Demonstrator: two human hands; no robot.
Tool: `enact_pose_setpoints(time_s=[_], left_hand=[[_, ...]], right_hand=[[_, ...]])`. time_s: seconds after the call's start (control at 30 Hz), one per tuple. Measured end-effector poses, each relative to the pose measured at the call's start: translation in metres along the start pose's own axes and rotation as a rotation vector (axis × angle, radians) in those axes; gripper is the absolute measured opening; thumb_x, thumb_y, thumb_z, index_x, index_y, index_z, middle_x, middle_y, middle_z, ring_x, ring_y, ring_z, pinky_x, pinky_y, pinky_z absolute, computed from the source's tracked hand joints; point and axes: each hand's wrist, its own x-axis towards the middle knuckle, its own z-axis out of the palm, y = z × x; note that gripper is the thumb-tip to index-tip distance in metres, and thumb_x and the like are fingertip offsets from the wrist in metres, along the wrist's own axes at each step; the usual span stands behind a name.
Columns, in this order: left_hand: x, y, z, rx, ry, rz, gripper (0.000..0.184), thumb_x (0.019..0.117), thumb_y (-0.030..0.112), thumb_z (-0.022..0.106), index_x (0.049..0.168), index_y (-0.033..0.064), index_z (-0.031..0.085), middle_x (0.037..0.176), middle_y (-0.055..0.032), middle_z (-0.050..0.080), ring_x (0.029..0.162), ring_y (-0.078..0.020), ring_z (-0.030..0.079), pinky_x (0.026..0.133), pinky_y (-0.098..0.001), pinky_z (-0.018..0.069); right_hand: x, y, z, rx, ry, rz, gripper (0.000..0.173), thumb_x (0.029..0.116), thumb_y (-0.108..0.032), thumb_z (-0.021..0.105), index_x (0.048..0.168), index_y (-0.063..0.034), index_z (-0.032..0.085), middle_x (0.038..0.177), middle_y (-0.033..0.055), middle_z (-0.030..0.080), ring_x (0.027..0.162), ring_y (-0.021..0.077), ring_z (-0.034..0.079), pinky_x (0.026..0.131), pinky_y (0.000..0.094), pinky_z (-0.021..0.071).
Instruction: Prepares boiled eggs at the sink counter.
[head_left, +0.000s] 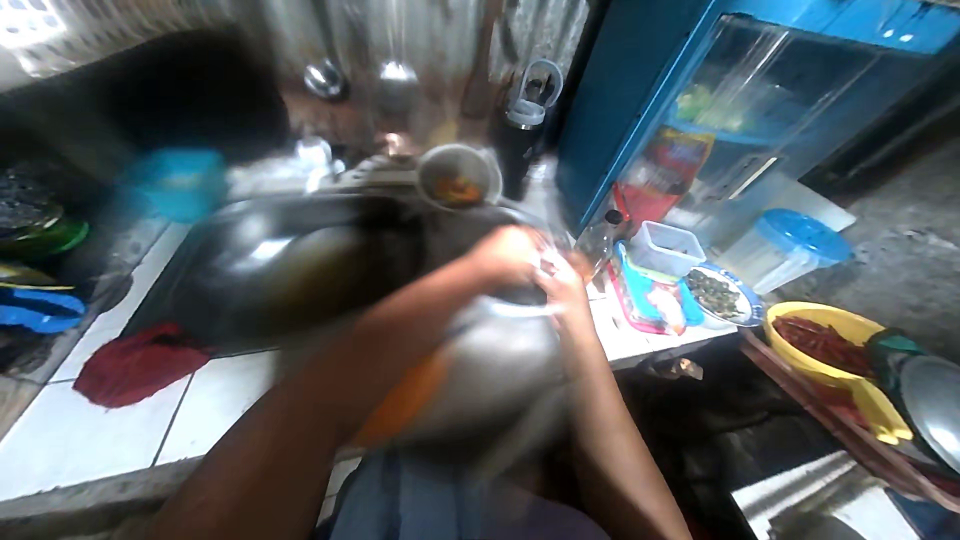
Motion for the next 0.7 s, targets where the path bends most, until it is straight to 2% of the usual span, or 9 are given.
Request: enact_pose_setpoints(time_s=[0.07, 0.27, 0.4, 0.47, 0.57, 0.7], left_hand=[[-0.001, 0.002, -0.001, 0.017, -0.015, 0.002, 0.025, 0.1043, 0.0, 0.048, 0.118, -0.0084, 0.067, 0.118, -0.0273, 0.067, 0.114, -0.04, 0.065, 0.103, -0.0523, 0.0478], [0.003, -0.011, 0.005, 0.094, 0.009, 0.026, 0.023, 0.1031, 0.001, 0.051, 0.115, -0.0089, 0.067, 0.117, -0.0272, 0.067, 0.112, -0.0406, 0.065, 0.101, -0.0528, 0.0498], [0.005, -0.006, 0.002, 0.166, -0.007, -0.004, 0.024, 0.104, 0.003, 0.05, 0.119, -0.0084, 0.066, 0.122, -0.0275, 0.065, 0.119, -0.0417, 0.062, 0.105, -0.0542, 0.0471], [0.006, -0.004, 0.002, 0.196, 0.026, -0.007, 0.024, 0.1042, 0.004, 0.05, 0.118, -0.0081, 0.066, 0.12, -0.0276, 0.066, 0.117, -0.0424, 0.063, 0.102, -0.0547, 0.0485], [0.005, -0.001, -0.002, 0.142, 0.074, -0.105, 0.026, 0.1055, 0.005, 0.048, 0.121, -0.0065, 0.065, 0.121, -0.0277, 0.065, 0.114, -0.0434, 0.064, 0.099, -0.0571, 0.0494], [0.002, -0.001, 0.002, 0.037, 0.035, -0.276, 0.028, 0.1057, 0.003, 0.047, 0.126, -0.0054, 0.064, 0.124, -0.0284, 0.065, 0.117, -0.0447, 0.063, 0.102, -0.0594, 0.0471]], right_hand=[[0.0, 0.0, -0.002, 0.074, -0.025, 0.058, 0.03, 0.0926, 0.008, 0.067, 0.122, 0.0092, 0.058, 0.099, 0.0146, 0.069, 0.082, 0.0171, 0.071, 0.073, 0.0305, 0.0625], [-0.001, 0.0, -0.003, 0.185, -0.042, 0.155, 0.021, 0.0972, 0.006, 0.061, 0.118, 0.0082, 0.058, 0.096, 0.0137, 0.069, 0.079, 0.0182, 0.071, 0.072, 0.0311, 0.0625], [-0.001, 0.005, -0.004, 0.224, -0.067, 0.16, 0.025, 0.0981, 0.008, 0.055, 0.123, 0.008, 0.056, 0.097, 0.0135, 0.068, 0.081, 0.0186, 0.071, 0.073, 0.0328, 0.0625], [0.0, 0.009, -0.005, 0.286, -0.074, 0.156, 0.025, 0.0996, 0.007, 0.051, 0.125, 0.0066, 0.055, 0.097, 0.0128, 0.067, 0.082, 0.019, 0.071, 0.074, 0.0335, 0.0625], [0.0, 0.01, -0.006, 0.385, -0.074, 0.132, 0.025, 0.1004, 0.009, 0.045, 0.123, 0.0046, 0.055, 0.095, 0.0109, 0.067, 0.082, 0.0178, 0.07, 0.076, 0.0322, 0.0621], [0.0, 0.008, -0.003, 0.393, -0.033, 0.139, 0.031, 0.1021, 0.009, 0.04, 0.13, 0.0069, 0.052, 0.1, 0.0136, 0.066, 0.082, 0.0188, 0.069, 0.078, 0.0332, 0.061]])
